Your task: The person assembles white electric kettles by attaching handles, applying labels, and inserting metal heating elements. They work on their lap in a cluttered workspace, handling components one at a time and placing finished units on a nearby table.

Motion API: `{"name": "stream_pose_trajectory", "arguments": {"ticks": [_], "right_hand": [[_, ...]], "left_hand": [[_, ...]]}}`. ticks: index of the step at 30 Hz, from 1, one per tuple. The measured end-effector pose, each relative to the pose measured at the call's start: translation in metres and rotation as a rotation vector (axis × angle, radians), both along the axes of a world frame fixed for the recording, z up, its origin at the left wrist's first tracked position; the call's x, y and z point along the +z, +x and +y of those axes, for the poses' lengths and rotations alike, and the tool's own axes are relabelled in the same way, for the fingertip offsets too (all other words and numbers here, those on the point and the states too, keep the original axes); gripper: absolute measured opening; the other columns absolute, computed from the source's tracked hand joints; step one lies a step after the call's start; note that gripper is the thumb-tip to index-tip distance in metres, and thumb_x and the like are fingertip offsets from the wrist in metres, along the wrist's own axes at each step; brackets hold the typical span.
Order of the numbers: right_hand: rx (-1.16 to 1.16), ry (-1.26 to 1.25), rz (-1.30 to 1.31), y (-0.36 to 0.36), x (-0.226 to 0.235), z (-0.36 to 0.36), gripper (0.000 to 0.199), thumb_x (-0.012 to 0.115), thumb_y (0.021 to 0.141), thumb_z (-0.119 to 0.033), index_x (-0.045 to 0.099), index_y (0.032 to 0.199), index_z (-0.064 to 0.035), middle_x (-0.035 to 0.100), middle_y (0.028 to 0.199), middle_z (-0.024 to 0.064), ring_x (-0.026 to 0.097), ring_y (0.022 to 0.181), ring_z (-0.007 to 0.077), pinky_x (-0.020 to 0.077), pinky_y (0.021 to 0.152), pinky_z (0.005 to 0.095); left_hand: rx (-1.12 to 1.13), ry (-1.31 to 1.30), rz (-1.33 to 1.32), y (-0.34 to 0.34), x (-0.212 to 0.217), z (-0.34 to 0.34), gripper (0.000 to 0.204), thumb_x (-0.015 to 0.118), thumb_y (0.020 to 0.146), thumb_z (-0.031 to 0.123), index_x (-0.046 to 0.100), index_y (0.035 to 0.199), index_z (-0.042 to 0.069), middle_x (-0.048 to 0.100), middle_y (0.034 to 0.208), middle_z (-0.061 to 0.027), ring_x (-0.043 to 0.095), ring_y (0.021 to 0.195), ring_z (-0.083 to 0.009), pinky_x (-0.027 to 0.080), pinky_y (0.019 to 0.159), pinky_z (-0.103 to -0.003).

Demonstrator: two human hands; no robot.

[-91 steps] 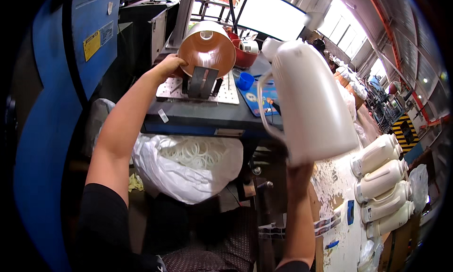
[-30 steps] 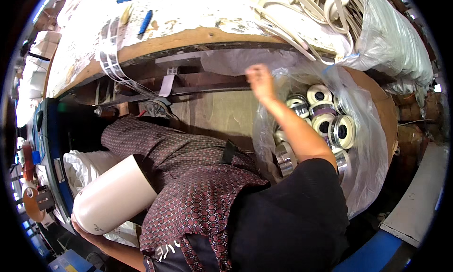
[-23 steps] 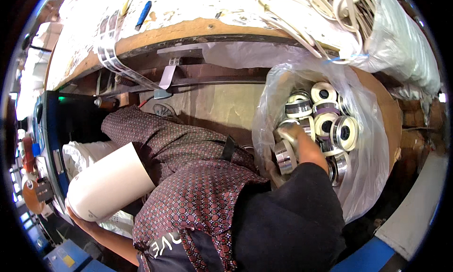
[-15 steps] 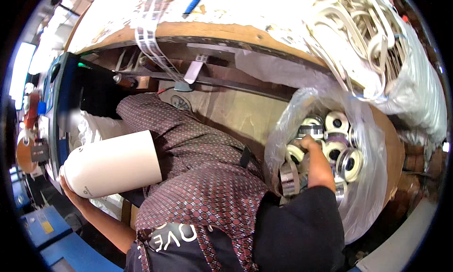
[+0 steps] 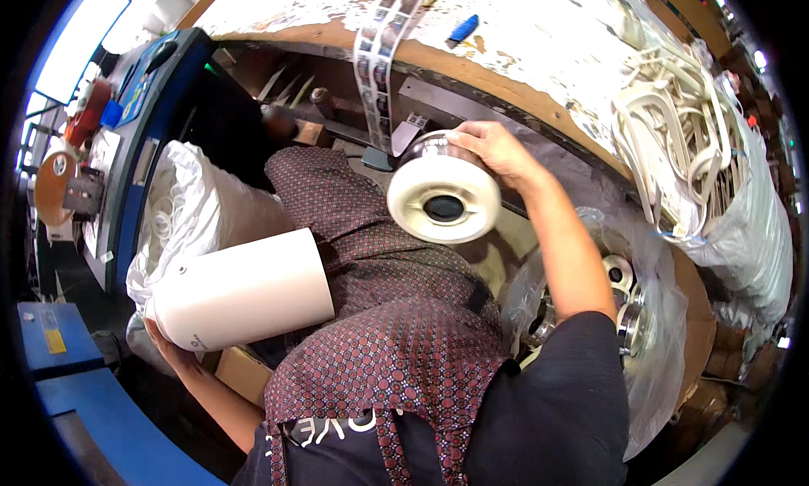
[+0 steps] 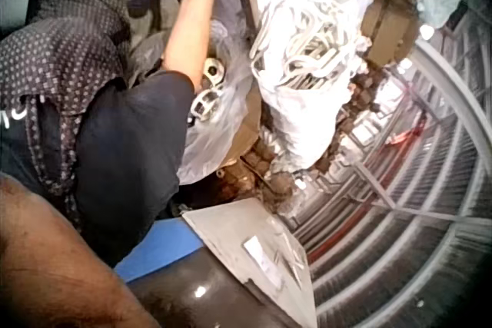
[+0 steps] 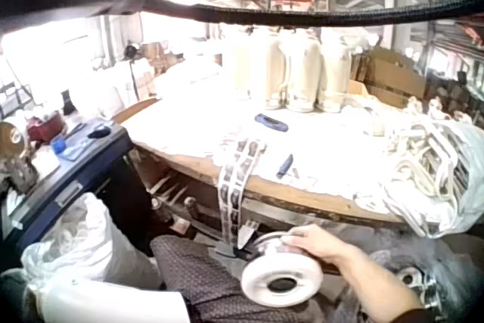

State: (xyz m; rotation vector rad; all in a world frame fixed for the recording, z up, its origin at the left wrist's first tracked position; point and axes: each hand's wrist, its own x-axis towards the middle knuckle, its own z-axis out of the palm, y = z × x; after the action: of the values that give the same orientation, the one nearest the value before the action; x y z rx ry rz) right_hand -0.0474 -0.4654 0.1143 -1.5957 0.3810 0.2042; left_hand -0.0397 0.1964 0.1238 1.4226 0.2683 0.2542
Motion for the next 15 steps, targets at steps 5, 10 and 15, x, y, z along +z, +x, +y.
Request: {"name": "stream_pose_trajectory", "arguments": {"ticks": [5, 10, 15], "right_hand": [[-0.138, -0.054, 0.168, 0.008, -0.063, 0.024, 0.025, 0.061, 0.095, -0.025, 0.068, 0.104, -0.0029, 0.065, 0.084, 0.0004, 0.057, 0.075, 0.0094, 0.0474, 0.068, 0.0258], [-0.292, 0.692, -0.108, -0.009, -0.100, -0.007, 0.033, 0.050, 0.098, -0.027, 0.064, 0.110, 0.0011, 0.070, 0.101, 0.0128, 0.068, 0.089, 0.0224, 0.0557, 0.083, 0.0384], [-0.107, 0.768, 0.133, 0.026, -0.049, 0.070, 0.030, 0.053, 0.095, -0.024, 0.066, 0.109, -0.0006, 0.071, 0.095, 0.0134, 0.070, 0.082, 0.0244, 0.0582, 0.078, 0.0396]], "left_hand": [[-0.048, 0.054, -0.022, -0.042, -0.023, 0.037, 0.065, 0.041, 0.098, 0.054, 0.043, 0.140, 0.005, 0.054, 0.135, -0.0152, 0.056, 0.119, -0.0310, 0.047, 0.099, -0.046], [0.099, 0.070, -0.045, -0.044, -0.028, 0.021, 0.056, 0.042, 0.099, 0.046, 0.047, 0.134, 0.002, 0.056, 0.131, -0.0154, 0.057, 0.115, -0.0289, 0.048, 0.097, -0.043], [0.020, -0.019, -0.043, -0.010, -0.027, -0.005, 0.041, 0.044, 0.100, 0.030, 0.053, 0.126, -0.001, 0.059, 0.122, -0.0146, 0.059, 0.109, -0.0236, 0.049, 0.093, -0.036]]}}
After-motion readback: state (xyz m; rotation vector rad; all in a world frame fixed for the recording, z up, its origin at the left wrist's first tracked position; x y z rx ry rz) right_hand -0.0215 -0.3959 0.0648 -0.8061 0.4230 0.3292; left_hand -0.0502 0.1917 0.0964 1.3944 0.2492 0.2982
